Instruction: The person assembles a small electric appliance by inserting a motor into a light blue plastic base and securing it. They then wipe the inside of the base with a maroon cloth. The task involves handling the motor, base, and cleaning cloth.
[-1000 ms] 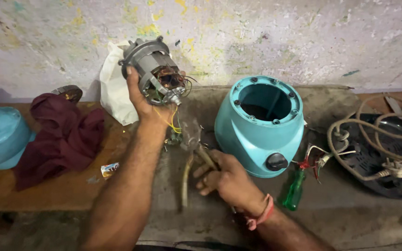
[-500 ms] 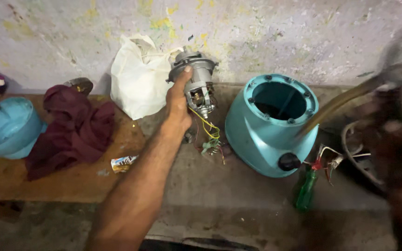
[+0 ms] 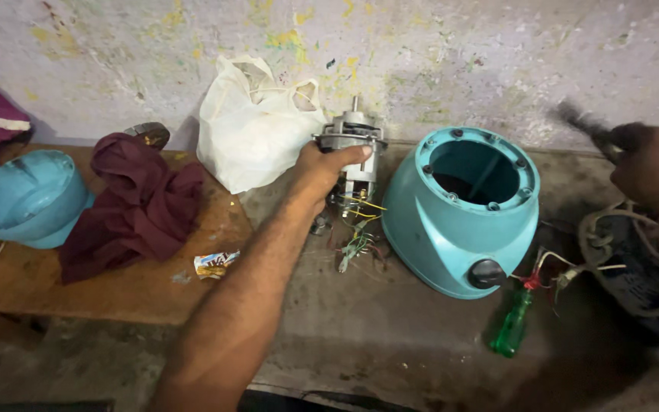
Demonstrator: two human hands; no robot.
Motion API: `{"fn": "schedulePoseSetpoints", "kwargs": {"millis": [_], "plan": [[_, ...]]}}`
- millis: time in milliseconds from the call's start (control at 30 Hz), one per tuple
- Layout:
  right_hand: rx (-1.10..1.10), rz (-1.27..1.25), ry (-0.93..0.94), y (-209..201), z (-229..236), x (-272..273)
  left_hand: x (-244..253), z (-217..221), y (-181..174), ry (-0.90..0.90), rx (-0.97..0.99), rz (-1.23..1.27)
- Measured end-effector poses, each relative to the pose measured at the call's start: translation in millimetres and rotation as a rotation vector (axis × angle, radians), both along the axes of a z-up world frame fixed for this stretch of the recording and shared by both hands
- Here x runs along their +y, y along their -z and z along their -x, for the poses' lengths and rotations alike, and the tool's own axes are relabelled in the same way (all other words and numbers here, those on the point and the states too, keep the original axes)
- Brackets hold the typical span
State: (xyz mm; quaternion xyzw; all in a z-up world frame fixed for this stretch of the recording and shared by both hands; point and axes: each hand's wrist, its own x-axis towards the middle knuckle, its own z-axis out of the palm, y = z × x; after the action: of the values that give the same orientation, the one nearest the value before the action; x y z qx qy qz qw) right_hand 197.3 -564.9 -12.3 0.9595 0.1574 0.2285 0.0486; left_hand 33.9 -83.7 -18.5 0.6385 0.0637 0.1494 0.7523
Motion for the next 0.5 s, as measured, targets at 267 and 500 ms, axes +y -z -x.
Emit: {"fn": "schedulePoseSetpoints", "kwargs": {"millis": [267, 500], "plan": [[0.243, 0.213, 0.163, -3, -12, 19, 5, 0, 2, 0.051, 0.049, 0.098], [0.045, -0.496, -0.191, -54, 73, 90, 7, -1, 7, 0.144, -0.119, -0.005]]}}
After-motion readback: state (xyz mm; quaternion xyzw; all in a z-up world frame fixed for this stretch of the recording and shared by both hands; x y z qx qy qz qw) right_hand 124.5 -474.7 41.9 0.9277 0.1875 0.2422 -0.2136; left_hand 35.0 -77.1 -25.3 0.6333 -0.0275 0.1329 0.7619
